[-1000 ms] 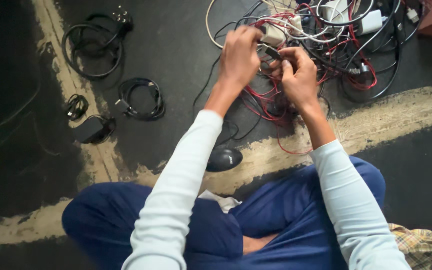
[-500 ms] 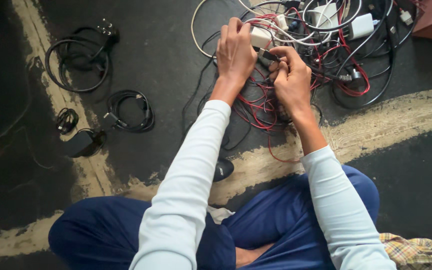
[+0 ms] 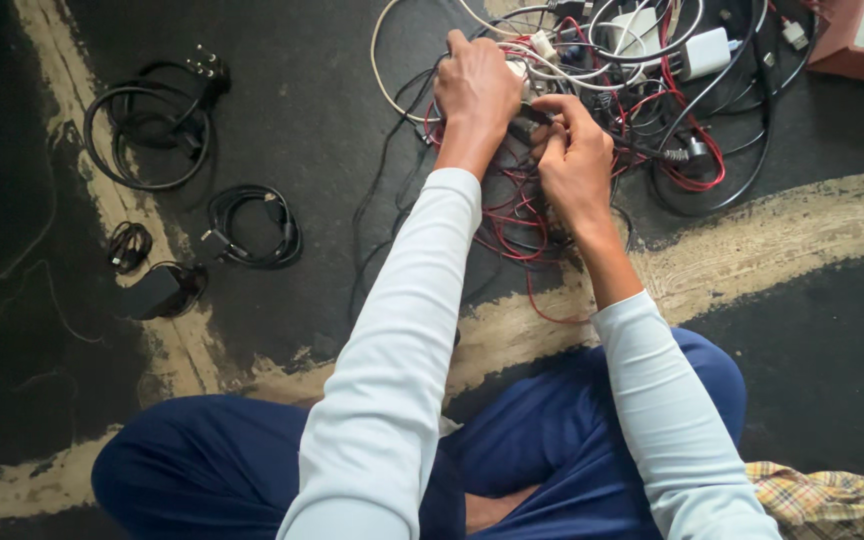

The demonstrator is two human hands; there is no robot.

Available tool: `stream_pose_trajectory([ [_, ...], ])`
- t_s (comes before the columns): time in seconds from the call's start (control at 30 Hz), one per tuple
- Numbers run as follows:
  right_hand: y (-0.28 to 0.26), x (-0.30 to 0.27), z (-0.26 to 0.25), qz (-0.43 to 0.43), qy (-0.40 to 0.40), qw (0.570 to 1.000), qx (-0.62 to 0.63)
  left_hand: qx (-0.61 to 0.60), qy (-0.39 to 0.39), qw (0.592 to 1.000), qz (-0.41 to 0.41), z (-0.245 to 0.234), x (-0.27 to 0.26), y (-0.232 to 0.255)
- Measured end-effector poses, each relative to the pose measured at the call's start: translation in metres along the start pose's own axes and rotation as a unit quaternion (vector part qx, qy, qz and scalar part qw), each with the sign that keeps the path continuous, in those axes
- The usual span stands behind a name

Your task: The person sits on the floor and untangles a pile of mixed electrical cables and adapters. They separate individual cables, coil them, and place them aside, occasionally handling a computer mouse and power strip.

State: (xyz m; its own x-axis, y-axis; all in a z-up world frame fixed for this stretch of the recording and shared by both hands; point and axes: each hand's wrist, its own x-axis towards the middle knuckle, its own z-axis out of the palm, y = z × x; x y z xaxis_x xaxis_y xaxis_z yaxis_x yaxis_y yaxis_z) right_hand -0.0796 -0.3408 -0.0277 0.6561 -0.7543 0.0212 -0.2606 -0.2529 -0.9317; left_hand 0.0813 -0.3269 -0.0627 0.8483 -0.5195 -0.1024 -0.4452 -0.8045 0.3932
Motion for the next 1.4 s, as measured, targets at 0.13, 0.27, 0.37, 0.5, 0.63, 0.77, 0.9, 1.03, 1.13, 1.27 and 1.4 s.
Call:
stream_pose_trajectory([
  [0.13,0.003,0.002,0.000,0.009,0.011,1.000,-0.006,-0.075,0.008,0.997,0.007,0.007,0.006,-0.014],
  [0.27,0.010,0.005,-0.002,0.024,0.008,0.999,0.031,-0.172,0.026,0.982,0.080,0.013,0.015,-0.045],
  [0.37,0.014,0.008,-0.003,0.050,0.003,0.993,0.107,-0.210,0.018,0.970,0.121,0.016,0.019,-0.058],
  [0.5,0.014,0.009,0.000,0.062,-0.015,0.983,0.171,-0.192,-0.036,0.977,0.088,0.012,0.020,-0.057],
  [0.63,0.015,0.007,0.005,0.065,-0.029,0.977,0.200,-0.205,-0.036,0.969,0.133,0.005,0.016,-0.054],
  [0.77,0.020,0.011,0.010,0.096,-0.032,0.966,0.240,-0.286,-0.111,0.945,0.109,-0.011,0.015,-0.055],
  [0.9,0.027,0.021,0.016,0.146,-0.017,0.948,0.283,-0.365,-0.160,0.911,0.103,-0.024,0.013,-0.062],
  [1.03,0.035,0.029,0.017,0.212,-0.026,0.904,0.371,-0.358,-0.155,0.920,0.038,-0.025,0.010,-0.058],
  [1.13,0.041,0.032,0.017,0.237,-0.033,0.880,0.411,-0.284,-0.064,0.954,0.068,-0.024,0.007,-0.052],
  [1.27,0.044,0.033,0.017,0.248,-0.036,0.871,0.422,-0.285,-0.050,0.953,0.085,-0.030,0.012,-0.049],
  [1.4,0.042,0.032,0.018,0.268,-0.044,0.870,0.412,-0.288,-0.134,0.947,0.052,-0.036,0.018,-0.054],
])
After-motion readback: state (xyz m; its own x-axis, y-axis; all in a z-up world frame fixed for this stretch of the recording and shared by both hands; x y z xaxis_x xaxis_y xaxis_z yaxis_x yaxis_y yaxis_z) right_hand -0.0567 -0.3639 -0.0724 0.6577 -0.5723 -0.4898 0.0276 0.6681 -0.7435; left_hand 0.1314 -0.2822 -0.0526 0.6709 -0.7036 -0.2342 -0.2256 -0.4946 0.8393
